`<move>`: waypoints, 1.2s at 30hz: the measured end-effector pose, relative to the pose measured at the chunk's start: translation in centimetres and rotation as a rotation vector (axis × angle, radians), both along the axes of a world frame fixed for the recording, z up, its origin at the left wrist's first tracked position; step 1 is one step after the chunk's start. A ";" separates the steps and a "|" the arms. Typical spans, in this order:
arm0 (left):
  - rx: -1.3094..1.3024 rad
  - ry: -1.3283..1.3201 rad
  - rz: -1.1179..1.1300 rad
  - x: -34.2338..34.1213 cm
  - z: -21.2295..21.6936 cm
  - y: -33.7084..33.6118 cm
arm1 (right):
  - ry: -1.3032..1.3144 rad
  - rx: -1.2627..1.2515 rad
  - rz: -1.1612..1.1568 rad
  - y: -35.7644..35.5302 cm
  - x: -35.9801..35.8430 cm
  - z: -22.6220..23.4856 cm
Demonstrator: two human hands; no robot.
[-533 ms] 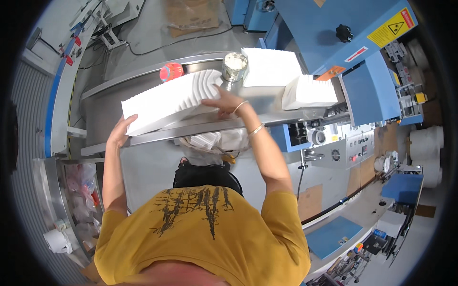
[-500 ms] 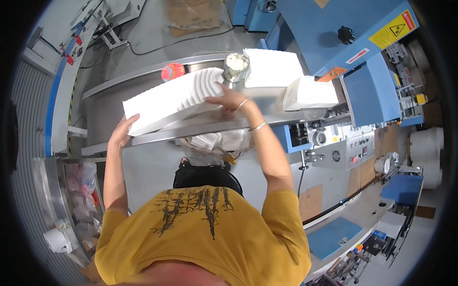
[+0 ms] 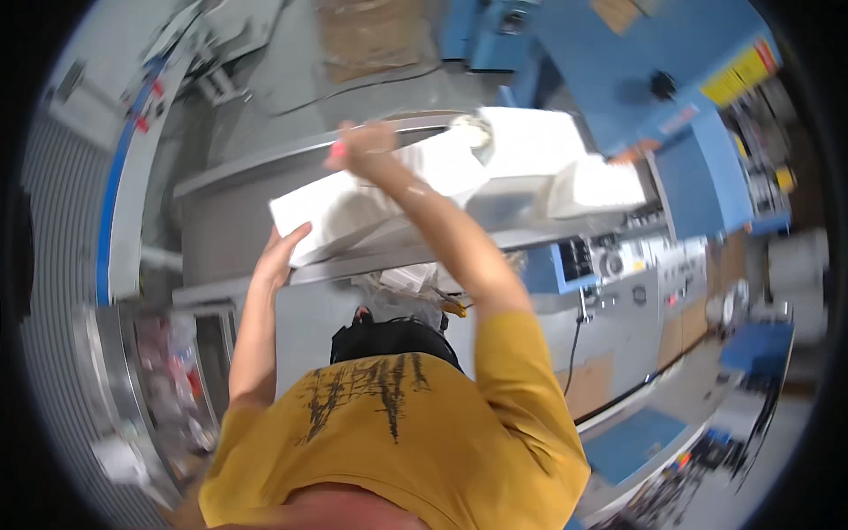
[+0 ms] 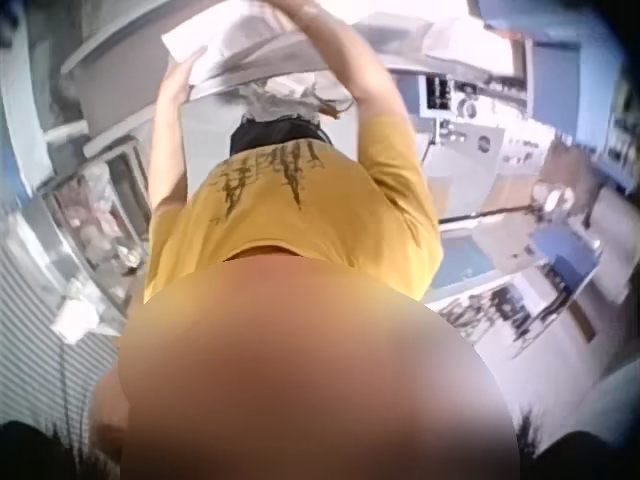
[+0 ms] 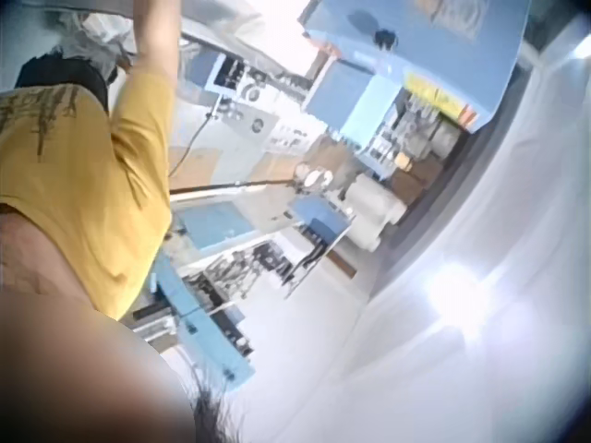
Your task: The recorder is taking stacks of paper or tissues from a machine and placing them onto a conveyor belt for packaging.
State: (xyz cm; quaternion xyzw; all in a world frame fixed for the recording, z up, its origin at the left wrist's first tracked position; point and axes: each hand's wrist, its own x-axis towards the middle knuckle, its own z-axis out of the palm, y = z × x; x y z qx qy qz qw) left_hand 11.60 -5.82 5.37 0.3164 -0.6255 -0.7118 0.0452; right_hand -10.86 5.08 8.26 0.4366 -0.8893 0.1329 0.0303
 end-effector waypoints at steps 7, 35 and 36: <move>-0.016 0.014 -0.026 0.0 0.2 0.2 | -0.294 0.359 -0.138 -5.8 -0.7 0.2; 0.152 -0.029 0.027 0.7 0.5 -1.0 | -0.636 -0.292 -0.511 22.4 -4.6 -3.1; 0.160 -0.056 0.016 0.5 0.7 -1.1 | -0.982 -0.405 -0.426 22.2 -5.8 -5.5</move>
